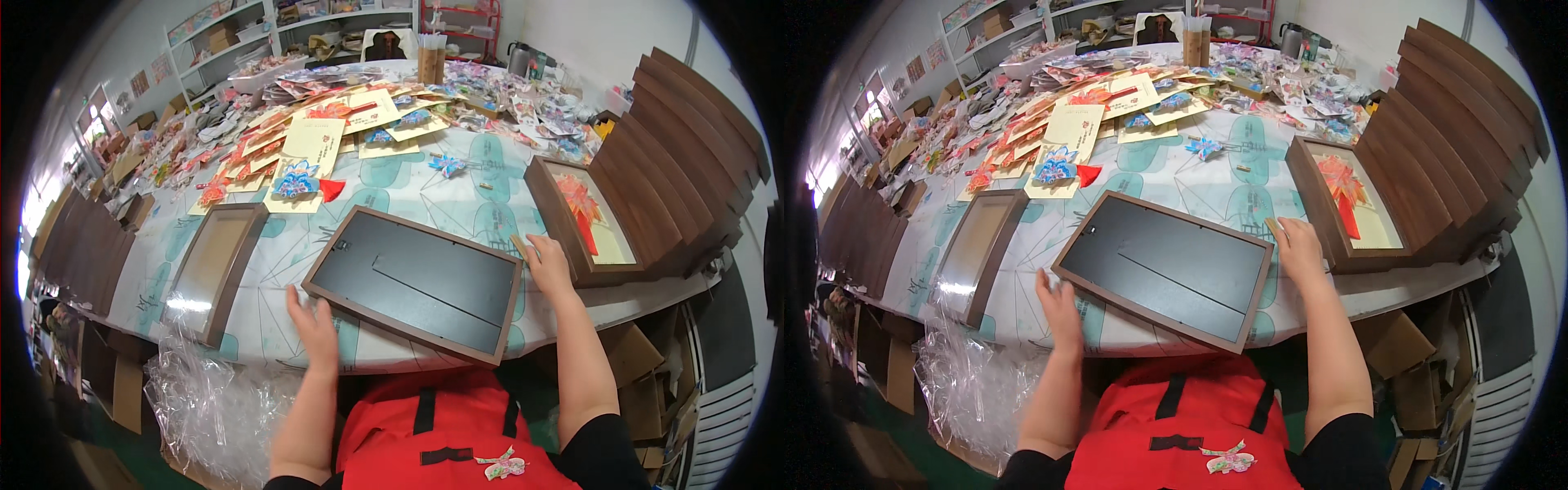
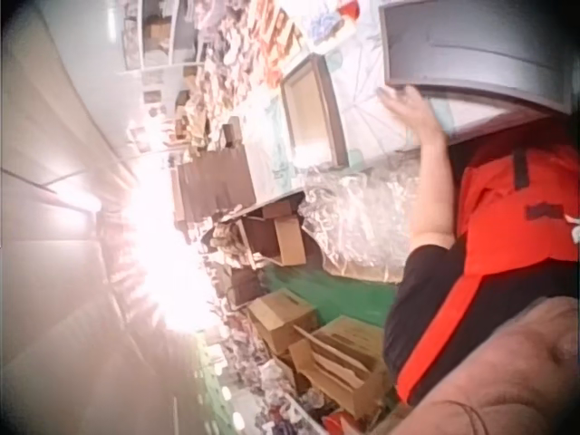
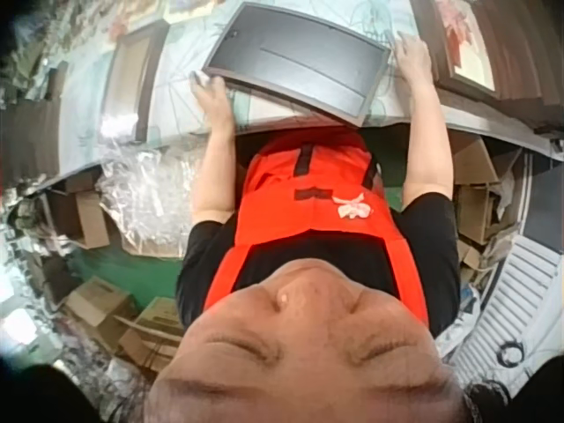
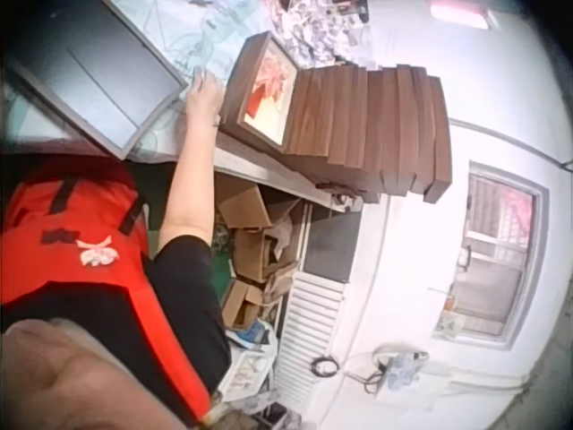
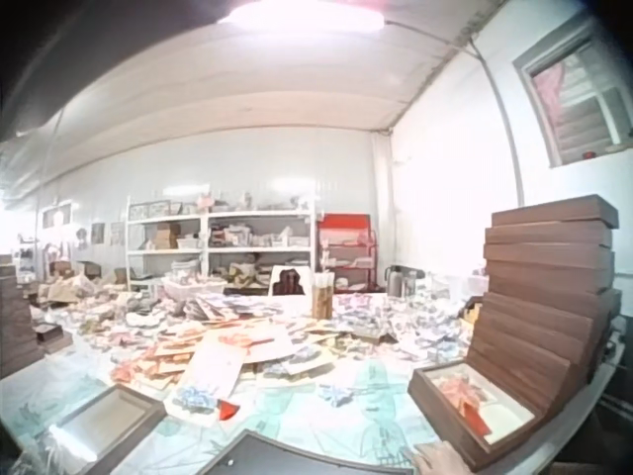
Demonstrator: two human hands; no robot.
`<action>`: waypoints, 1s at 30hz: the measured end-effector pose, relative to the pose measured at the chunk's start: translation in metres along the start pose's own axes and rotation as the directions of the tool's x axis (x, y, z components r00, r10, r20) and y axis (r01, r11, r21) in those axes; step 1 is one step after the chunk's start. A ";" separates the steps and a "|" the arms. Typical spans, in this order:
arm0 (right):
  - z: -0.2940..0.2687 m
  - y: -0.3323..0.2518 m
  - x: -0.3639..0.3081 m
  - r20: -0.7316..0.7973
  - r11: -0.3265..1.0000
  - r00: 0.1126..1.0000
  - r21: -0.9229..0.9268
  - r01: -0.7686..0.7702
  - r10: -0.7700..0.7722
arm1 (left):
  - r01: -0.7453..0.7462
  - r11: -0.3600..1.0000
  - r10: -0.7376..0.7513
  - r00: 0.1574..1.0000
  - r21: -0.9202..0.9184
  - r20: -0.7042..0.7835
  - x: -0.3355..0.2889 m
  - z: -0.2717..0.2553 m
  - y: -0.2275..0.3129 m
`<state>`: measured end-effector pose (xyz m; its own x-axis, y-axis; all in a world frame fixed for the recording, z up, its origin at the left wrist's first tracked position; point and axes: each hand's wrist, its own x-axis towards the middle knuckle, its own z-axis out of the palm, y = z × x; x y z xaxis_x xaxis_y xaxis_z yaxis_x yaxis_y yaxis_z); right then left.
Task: The person assembles decorative frames by inserting a paper cutout into a wooden frame, placing a backing board, and securing the back with a wooden stick. They repeat this process for multiple frames, stacking completed units on the table.
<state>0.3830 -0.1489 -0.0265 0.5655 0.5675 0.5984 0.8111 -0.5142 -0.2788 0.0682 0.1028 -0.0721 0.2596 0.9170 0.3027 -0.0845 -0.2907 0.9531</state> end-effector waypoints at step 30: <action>0.023 -0.128 -0.028 0.369 0.995 0.928 0.095 0.011 -0.046 | -0.051 0.988 -0.001 0.941 0.144 0.339 -0.060 -0.009 0.044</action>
<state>0.2667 -0.0841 -0.0253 0.5429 0.7878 0.2908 0.8280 -0.4442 -0.3422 0.0400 0.0380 -0.0483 0.5702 0.7707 0.2844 0.0417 -0.3730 0.9269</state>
